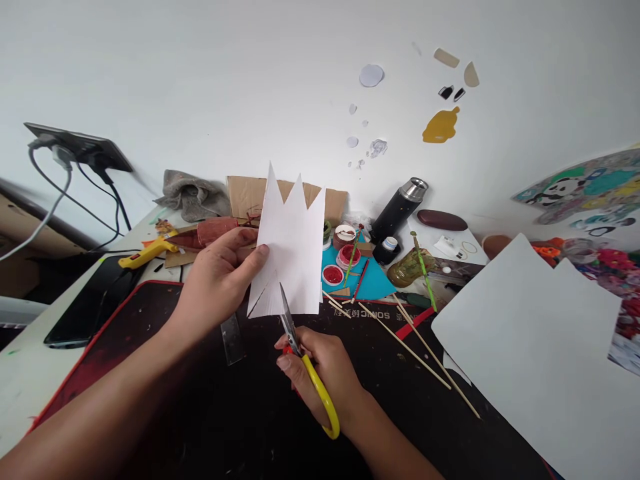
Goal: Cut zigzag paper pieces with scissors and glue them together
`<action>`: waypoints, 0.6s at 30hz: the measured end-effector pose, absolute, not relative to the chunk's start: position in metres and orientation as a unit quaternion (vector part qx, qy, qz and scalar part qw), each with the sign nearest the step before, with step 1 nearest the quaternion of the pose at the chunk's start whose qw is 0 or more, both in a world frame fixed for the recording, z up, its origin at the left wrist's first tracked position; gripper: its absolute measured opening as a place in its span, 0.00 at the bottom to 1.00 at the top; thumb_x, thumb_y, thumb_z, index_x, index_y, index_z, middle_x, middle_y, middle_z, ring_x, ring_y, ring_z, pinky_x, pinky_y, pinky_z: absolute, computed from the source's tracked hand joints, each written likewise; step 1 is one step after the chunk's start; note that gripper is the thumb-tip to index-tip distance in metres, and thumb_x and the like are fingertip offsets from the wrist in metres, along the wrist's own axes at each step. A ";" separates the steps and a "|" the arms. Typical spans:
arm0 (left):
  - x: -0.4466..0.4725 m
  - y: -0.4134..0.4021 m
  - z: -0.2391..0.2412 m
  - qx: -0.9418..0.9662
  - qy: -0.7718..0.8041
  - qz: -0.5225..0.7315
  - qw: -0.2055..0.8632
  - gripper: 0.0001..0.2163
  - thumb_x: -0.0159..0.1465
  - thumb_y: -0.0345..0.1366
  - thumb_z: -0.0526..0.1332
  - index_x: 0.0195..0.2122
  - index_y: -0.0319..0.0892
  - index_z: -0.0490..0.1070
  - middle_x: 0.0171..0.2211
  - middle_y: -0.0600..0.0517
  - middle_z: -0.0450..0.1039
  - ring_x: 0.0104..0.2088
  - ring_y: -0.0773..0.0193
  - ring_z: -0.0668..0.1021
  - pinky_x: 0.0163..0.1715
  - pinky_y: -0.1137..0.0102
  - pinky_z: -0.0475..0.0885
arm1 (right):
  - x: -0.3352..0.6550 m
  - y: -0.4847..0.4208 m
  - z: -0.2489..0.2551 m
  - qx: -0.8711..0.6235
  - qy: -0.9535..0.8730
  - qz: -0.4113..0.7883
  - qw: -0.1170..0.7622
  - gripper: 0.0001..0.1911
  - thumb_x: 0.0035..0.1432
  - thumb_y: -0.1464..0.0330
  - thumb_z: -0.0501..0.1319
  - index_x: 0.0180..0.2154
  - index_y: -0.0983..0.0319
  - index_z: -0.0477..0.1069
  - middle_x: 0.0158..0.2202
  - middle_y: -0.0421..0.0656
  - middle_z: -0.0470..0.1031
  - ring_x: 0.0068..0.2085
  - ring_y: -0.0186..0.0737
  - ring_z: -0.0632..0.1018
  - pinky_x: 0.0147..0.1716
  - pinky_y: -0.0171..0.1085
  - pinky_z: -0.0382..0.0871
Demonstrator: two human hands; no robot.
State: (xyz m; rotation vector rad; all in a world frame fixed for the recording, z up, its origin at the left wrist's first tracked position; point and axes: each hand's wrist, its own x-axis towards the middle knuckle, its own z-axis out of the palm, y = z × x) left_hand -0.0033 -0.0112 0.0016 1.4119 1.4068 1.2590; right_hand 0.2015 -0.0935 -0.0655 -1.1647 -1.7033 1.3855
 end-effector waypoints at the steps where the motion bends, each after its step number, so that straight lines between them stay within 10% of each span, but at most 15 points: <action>1: -0.004 -0.012 0.002 0.552 0.551 0.493 0.387 0.13 0.65 0.47 0.69 0.43 0.45 0.76 0.26 0.56 0.79 0.26 0.62 0.76 0.24 0.71 0.68 | 0.201 -0.094 -0.065 -0.444 -0.648 0.529 0.321 0.20 0.69 0.51 0.66 0.45 0.61 0.80 0.26 0.37 0.72 0.24 0.34 0.74 0.24 0.31 0.68; 18: -0.004 -0.012 -0.001 0.536 0.542 0.505 0.405 0.13 0.68 0.47 0.68 0.44 0.44 0.76 0.34 0.52 0.84 0.32 0.61 0.79 0.29 0.71 0.72 | 0.202 -0.093 -0.062 -0.454 -0.648 0.526 0.312 0.20 0.68 0.51 0.66 0.45 0.61 0.80 0.25 0.37 0.71 0.24 0.35 0.73 0.24 0.32 0.67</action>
